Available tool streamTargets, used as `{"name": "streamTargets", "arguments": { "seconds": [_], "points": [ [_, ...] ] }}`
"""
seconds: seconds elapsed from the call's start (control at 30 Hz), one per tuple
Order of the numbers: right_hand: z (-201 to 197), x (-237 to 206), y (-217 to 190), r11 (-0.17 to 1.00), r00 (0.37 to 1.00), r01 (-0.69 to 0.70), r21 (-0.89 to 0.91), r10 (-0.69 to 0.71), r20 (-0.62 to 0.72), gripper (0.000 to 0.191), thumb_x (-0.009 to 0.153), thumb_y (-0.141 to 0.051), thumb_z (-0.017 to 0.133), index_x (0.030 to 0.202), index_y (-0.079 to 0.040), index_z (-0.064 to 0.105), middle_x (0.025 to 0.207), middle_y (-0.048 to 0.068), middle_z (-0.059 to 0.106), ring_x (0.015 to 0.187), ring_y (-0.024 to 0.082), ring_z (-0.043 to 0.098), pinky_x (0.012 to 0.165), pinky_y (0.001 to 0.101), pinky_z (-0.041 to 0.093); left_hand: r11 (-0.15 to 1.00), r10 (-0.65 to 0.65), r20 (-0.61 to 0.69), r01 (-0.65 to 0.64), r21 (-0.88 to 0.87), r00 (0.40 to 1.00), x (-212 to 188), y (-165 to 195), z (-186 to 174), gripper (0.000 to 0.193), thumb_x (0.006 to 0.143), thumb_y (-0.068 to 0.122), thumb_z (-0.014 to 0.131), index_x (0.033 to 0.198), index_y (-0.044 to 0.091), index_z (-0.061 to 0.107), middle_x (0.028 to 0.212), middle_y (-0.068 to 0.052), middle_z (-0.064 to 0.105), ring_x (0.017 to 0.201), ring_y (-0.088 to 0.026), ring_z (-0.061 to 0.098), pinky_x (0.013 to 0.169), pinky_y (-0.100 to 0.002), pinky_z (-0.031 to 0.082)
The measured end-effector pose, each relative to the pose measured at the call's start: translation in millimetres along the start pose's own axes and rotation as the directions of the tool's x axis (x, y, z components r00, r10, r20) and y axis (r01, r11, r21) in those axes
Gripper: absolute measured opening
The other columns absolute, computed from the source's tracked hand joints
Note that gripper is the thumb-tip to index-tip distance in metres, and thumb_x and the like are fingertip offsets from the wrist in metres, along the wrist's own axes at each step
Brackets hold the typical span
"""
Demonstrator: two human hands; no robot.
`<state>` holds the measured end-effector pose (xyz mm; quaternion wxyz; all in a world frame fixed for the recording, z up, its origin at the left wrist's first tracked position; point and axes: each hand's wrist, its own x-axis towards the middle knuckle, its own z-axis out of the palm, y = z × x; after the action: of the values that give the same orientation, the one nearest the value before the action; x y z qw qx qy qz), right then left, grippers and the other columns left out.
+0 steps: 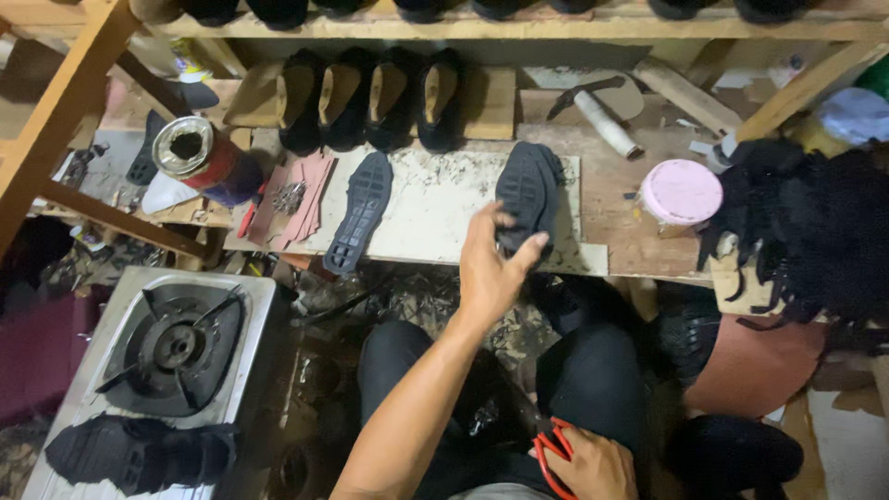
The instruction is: The person sits on the floor of a shoe workshop and uses red-handled scissors to trim excess rubber from the edges of black shoe soles, working one sole at a time. Trimmed soles are placed on the workbench and later gathered into a stack.
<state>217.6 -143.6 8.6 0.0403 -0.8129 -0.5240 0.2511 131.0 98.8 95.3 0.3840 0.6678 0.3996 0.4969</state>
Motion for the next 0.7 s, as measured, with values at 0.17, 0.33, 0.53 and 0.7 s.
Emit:
{"name": "streamTargets", "arguments": {
  "seconds": [0.17,0.33,0.53,0.7],
  "points": [
    [-4.9,-3.2,-1.0,0.999,0.997,0.038,-0.03,-0.04,-0.062,0.065,0.069,-0.062,0.077,0.117,-0.018,0.075,0.099,0.011,0.079,0.081,0.032,0.077,0.074,0.0436,0.061,0.992,0.046,0.019,-0.047,0.114,0.999,-19.5,-10.2,23.6,0.051,0.086,0.04,0.08,0.113,-0.001,0.064,0.147,-0.024,0.057,0.131,-0.039,0.057,0.109,-0.045,0.047],
    [-6.1,3.2,-7.3,0.997,0.996,0.062,-0.045,-0.065,-0.063,0.066,0.069,-0.064,0.076,0.118,-0.02,0.076,0.094,0.01,0.079,0.081,0.031,0.077,0.074,0.044,0.061,0.926,0.125,0.085,-0.147,0.348,0.989,-8.9,-8.1,35.5,0.056,0.087,0.05,0.077,0.115,0.002,0.07,0.147,-0.02,0.059,0.14,-0.039,0.053,0.12,-0.064,0.025],
    [-7.9,5.5,-7.1,0.997,0.995,0.069,-0.042,-0.072,-0.074,0.065,0.068,-0.063,0.078,0.115,-0.018,0.077,0.102,0.01,0.078,0.083,0.03,0.077,0.076,0.0435,0.061,0.931,0.203,0.143,-0.236,0.278,0.969,-11.6,-20.6,-4.2,0.068,0.087,0.052,0.074,0.131,0.0,0.065,0.148,-0.024,0.054,0.142,-0.044,0.045,0.116,-0.062,0.031],
    [-4.9,3.9,-3.8,0.999,1.0,0.0,-0.035,0.001,0.006,0.061,0.07,-0.057,0.076,0.116,-0.017,0.077,0.105,0.005,0.079,0.087,0.027,0.078,0.08,0.0408,0.062,0.708,0.151,0.008,-0.114,0.697,0.988,35.4,-74.1,-87.3,0.053,0.092,0.041,0.07,0.125,0.001,0.065,0.141,-0.027,0.056,0.132,-0.044,0.05,0.107,-0.06,0.042]
  ]
}}
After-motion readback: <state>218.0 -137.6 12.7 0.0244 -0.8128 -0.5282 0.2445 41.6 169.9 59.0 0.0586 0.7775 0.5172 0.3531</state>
